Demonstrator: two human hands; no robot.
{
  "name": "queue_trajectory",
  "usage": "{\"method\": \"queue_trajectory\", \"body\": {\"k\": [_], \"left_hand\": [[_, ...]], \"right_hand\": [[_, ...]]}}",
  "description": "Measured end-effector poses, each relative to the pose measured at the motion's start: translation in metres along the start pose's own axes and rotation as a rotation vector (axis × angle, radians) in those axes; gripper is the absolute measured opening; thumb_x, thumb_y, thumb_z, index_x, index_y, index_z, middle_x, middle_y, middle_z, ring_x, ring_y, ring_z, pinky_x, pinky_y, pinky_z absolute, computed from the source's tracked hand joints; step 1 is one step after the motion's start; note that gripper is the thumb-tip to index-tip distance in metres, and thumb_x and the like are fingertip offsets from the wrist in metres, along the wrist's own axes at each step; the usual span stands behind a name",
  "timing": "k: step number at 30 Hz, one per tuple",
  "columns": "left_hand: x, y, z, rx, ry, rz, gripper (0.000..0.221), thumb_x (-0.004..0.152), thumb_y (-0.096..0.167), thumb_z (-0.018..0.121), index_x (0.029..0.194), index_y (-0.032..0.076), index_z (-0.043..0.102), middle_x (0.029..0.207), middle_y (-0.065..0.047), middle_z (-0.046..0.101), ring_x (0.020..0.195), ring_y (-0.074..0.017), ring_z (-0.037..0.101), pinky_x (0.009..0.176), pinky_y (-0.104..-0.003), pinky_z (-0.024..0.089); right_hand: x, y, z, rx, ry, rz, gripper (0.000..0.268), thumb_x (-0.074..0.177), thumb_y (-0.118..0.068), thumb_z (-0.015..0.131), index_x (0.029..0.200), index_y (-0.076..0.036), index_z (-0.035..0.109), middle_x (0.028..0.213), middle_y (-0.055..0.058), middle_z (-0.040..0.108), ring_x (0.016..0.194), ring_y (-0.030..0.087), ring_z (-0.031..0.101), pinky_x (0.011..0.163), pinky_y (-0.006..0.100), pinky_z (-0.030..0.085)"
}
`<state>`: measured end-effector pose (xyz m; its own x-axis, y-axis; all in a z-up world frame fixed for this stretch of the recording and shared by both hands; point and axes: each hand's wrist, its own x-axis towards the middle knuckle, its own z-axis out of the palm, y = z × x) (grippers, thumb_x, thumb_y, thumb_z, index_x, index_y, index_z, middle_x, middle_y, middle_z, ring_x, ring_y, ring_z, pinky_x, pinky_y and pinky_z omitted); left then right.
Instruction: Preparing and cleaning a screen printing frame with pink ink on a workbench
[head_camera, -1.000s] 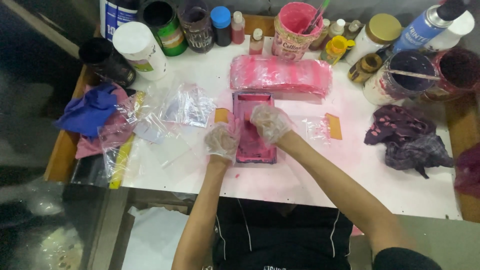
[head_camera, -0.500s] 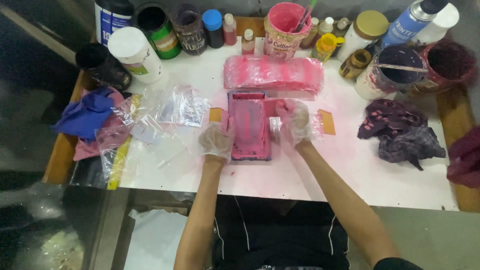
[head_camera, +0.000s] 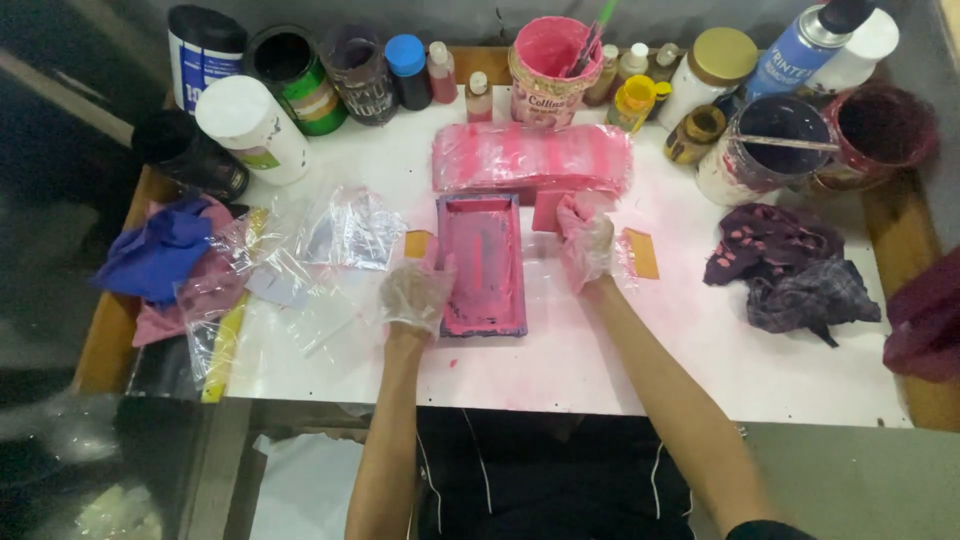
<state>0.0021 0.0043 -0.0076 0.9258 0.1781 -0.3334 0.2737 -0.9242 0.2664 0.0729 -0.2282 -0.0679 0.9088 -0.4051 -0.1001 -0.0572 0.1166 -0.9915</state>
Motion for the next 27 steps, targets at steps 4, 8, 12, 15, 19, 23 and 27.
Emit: {"method": "queue_trajectory", "body": {"k": [4, 8, 12, 15, 19, 23, 27], "left_hand": [[0.000, -0.008, -0.011, -0.108, 0.069, 0.013, 0.057, 0.101, 0.057, 0.039, 0.148, 0.028, 0.054, 0.116, -0.023, 0.072, 0.116, -0.0416, 0.067, 0.102, -0.054, 0.050], [0.012, -0.068, -0.016, -0.161, 0.450, 0.107, 0.049, 0.103, 0.048, 0.044, 0.148, 0.031, 0.052, 0.150, -0.023, 0.050, 0.031, -0.0043, 0.051, 0.025, -0.015, 0.035], [0.013, -0.109, -0.015, -0.156, 0.686, -0.160, 0.035, 0.093, 0.057, 0.067, 0.118, 0.035, 0.077, 0.063, -0.012, 0.070, 0.055, -0.0276, 0.067, 0.062, -0.034, 0.052], [0.004, -0.118, -0.021, -0.238, 0.756, -0.088, 0.037, 0.096, 0.048, 0.068, 0.119, 0.020, 0.079, 0.064, -0.022, 0.068, 0.054, -0.0360, 0.065, 0.054, -0.038, 0.048], [-0.005, -0.080, -0.017, -0.290, 0.697, -0.064, 0.041, 0.095, 0.050, 0.069, 0.120, 0.019, 0.078, 0.070, -0.020, 0.071, 0.057, -0.0352, 0.067, 0.053, -0.036, 0.050], [-0.038, 0.006, -0.028, -0.416, 0.440, -0.093, 0.042, 0.095, 0.050, 0.061, 0.127, 0.026, 0.074, 0.069, -0.019, 0.072, 0.061, -0.0375, 0.071, 0.061, -0.046, 0.058], [0.005, 0.006, 0.038, -0.178, 0.472, 0.005, 0.042, 0.093, 0.050, 0.060, 0.126, 0.027, 0.073, 0.080, -0.021, 0.075, 0.080, -0.0398, 0.075, 0.070, -0.051, 0.058]], "right_hand": [[0.004, 0.004, -0.002, 0.089, 0.035, 0.032, 0.033, 0.096, -0.029, 0.065, 0.124, -0.011, 0.062, 0.114, 0.012, 0.070, 0.104, 0.025, 0.070, 0.087, 0.037, 0.062], [0.006, 0.011, -0.001, 0.174, 0.074, 0.084, 0.033, 0.096, -0.026, 0.066, 0.125, -0.010, 0.062, 0.114, 0.013, 0.069, 0.103, 0.025, 0.070, 0.086, 0.037, 0.063], [0.009, 0.016, -0.004, 0.245, 0.087, 0.117, 0.034, 0.096, -0.025, 0.067, 0.125, -0.009, 0.061, 0.113, 0.013, 0.069, 0.102, 0.025, 0.071, 0.086, 0.037, 0.064], [0.012, 0.020, -0.006, 0.312, 0.110, 0.148, 0.034, 0.097, -0.024, 0.067, 0.126, -0.008, 0.061, 0.113, 0.014, 0.069, 0.101, 0.026, 0.071, 0.085, 0.037, 0.064], [0.013, 0.024, -0.016, 0.405, 0.159, 0.180, 0.034, 0.097, -0.021, 0.068, 0.127, -0.007, 0.060, 0.112, 0.015, 0.069, 0.100, 0.026, 0.071, 0.084, 0.037, 0.065], [0.018, 0.026, -0.030, 0.497, 0.207, 0.200, 0.035, 0.097, -0.019, 0.069, 0.128, -0.005, 0.060, 0.112, 0.015, 0.069, 0.098, 0.026, 0.072, 0.083, 0.037, 0.066], [0.025, 0.026, -0.042, 0.557, 0.262, 0.219, 0.035, 0.097, -0.018, 0.070, 0.128, -0.005, 0.059, 0.112, 0.016, 0.069, 0.097, 0.027, 0.072, 0.082, 0.037, 0.066]]}}
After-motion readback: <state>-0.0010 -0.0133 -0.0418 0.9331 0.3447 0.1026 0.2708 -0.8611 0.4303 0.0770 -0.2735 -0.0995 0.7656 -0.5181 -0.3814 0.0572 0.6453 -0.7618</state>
